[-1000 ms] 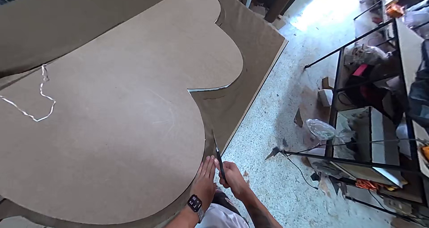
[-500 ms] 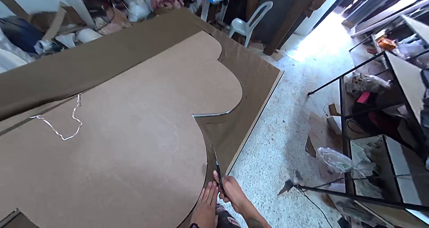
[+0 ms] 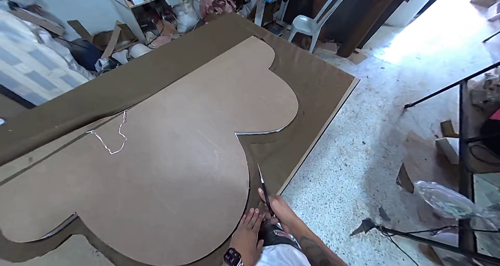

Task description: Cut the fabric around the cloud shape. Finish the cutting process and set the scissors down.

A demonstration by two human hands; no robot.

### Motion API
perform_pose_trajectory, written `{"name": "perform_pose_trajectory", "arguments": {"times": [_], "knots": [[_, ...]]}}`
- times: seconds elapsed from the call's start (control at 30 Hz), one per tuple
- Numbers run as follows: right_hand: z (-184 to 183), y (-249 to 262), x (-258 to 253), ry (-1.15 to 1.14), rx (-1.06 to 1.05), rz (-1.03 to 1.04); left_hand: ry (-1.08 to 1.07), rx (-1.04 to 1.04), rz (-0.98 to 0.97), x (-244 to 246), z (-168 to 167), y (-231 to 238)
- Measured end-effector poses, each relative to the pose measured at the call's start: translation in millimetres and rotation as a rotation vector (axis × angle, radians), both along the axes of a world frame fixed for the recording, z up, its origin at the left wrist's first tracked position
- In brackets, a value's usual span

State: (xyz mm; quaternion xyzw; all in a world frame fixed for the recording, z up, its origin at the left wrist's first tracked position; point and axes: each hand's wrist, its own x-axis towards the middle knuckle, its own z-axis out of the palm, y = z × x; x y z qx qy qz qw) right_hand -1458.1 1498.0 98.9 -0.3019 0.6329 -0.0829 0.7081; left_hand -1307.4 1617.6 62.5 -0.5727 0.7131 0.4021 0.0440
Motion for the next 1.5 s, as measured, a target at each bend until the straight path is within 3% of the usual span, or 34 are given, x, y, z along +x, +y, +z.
{"name": "perform_pose_trajectory", "arguments": {"times": [0.43,0.97,1.5], "knots": [[4.0,-35.0,7.2,0.044,-0.017,0.017,-0.003,0.099,-0.01,0.4,4.8,-4.2],[-3.4,-89.2,11.3,0.087,-0.004,0.112,0.05,0.081,0.044,0.1,-0.3,-7.4],[-2.8,-112.7,11.9,0.101,-0.062,0.187,0.049,0.112,0.116,-10.0,-7.9,-4.8]]}}
